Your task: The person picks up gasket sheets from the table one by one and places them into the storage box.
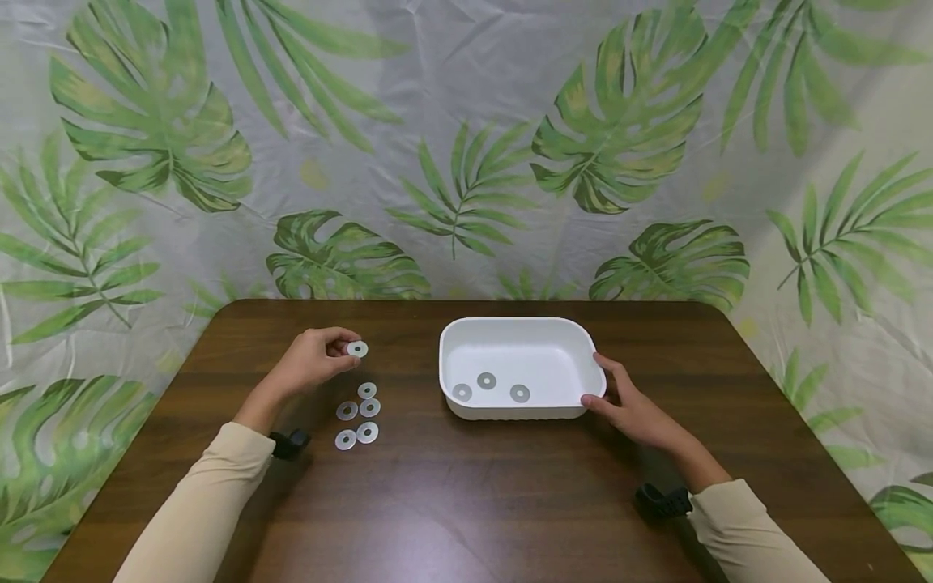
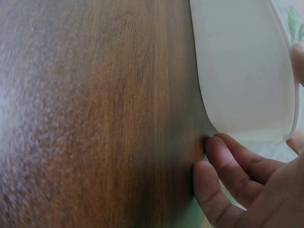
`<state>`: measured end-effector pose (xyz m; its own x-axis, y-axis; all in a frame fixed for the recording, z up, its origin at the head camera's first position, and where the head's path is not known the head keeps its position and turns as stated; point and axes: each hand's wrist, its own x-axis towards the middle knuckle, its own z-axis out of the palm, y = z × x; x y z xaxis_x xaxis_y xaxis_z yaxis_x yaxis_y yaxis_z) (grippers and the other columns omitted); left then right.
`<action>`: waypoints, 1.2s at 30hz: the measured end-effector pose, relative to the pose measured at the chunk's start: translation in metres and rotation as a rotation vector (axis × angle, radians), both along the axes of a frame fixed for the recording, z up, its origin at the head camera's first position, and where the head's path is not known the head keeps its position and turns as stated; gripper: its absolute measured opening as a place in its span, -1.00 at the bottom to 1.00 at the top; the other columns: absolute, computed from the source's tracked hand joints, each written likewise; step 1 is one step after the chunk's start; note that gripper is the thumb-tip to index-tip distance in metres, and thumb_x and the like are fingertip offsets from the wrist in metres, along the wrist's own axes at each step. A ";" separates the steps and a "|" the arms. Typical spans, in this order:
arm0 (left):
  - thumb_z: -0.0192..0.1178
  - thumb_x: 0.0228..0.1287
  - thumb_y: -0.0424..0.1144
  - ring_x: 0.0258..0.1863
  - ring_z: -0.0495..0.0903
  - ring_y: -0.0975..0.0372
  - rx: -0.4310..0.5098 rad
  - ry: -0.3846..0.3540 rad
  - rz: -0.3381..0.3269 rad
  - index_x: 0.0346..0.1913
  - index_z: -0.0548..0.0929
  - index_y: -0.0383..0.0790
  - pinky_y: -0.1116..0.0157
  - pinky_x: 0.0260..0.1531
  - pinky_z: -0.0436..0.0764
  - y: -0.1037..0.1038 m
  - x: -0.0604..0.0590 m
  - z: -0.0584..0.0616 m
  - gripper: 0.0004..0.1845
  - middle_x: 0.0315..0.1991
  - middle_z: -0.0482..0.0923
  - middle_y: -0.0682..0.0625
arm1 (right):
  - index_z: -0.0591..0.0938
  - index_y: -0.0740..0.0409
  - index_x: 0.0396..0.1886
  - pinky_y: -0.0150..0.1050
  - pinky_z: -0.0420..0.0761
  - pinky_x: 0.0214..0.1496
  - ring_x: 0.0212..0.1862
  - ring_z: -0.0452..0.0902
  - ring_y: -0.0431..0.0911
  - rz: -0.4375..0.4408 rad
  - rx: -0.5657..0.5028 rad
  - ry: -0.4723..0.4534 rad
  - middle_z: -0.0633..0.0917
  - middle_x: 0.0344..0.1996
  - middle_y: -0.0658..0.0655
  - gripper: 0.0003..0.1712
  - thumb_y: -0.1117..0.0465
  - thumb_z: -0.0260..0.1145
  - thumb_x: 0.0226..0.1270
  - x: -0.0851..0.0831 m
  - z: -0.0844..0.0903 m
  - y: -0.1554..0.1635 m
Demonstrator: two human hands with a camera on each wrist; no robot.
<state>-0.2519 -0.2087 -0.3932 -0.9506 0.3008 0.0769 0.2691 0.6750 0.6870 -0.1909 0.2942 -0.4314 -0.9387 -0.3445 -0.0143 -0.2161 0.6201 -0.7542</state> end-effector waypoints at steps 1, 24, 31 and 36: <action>0.33 0.23 -0.32 -0.36 0.55 0.23 0.021 0.013 -0.005 0.04 0.66 -0.37 0.41 -0.41 0.51 0.004 0.001 0.005 -0.67 -0.30 0.65 -0.13 | -0.18 0.24 0.55 0.11 0.57 0.18 0.37 0.29 0.45 0.001 0.000 0.005 0.10 0.43 0.54 -0.05 0.13 0.23 0.47 0.000 0.000 0.000; 0.39 0.17 -0.37 0.02 0.61 0.13 0.369 0.127 -0.260 0.09 0.65 -0.28 0.05 0.15 0.55 0.100 0.011 0.075 -0.61 0.08 0.65 -0.16 | -0.16 0.24 0.54 0.10 0.58 0.18 0.34 0.34 0.42 0.004 -0.007 0.016 0.15 0.41 0.53 -0.05 0.14 0.25 0.45 0.000 -0.001 0.001; 0.40 0.18 -0.34 0.04 0.64 0.09 0.384 0.085 -0.322 0.10 0.64 -0.25 0.09 0.14 0.58 0.127 0.008 0.077 -0.60 0.07 0.64 -0.13 | -0.17 0.23 0.55 0.10 0.59 0.16 0.33 0.35 0.42 0.009 -0.006 0.005 0.16 0.40 0.53 -0.04 0.14 0.25 0.45 -0.001 -0.002 0.002; 0.38 0.20 -0.32 0.07 0.64 0.09 0.382 0.035 -0.367 0.12 0.63 -0.26 0.14 0.15 0.59 0.147 0.006 0.077 -0.60 0.08 0.63 -0.14 | -0.18 0.25 0.54 -0.11 0.65 0.11 0.31 0.38 0.41 0.020 -0.021 0.015 0.20 0.38 0.56 -0.04 0.16 0.25 0.46 -0.002 -0.003 0.003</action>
<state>-0.2462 -0.0620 -0.3159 -0.7828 0.5576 0.2763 0.4683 0.2353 0.8517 -0.1925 0.2970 -0.4347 -0.9317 -0.3630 0.0071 -0.2394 0.5996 -0.7636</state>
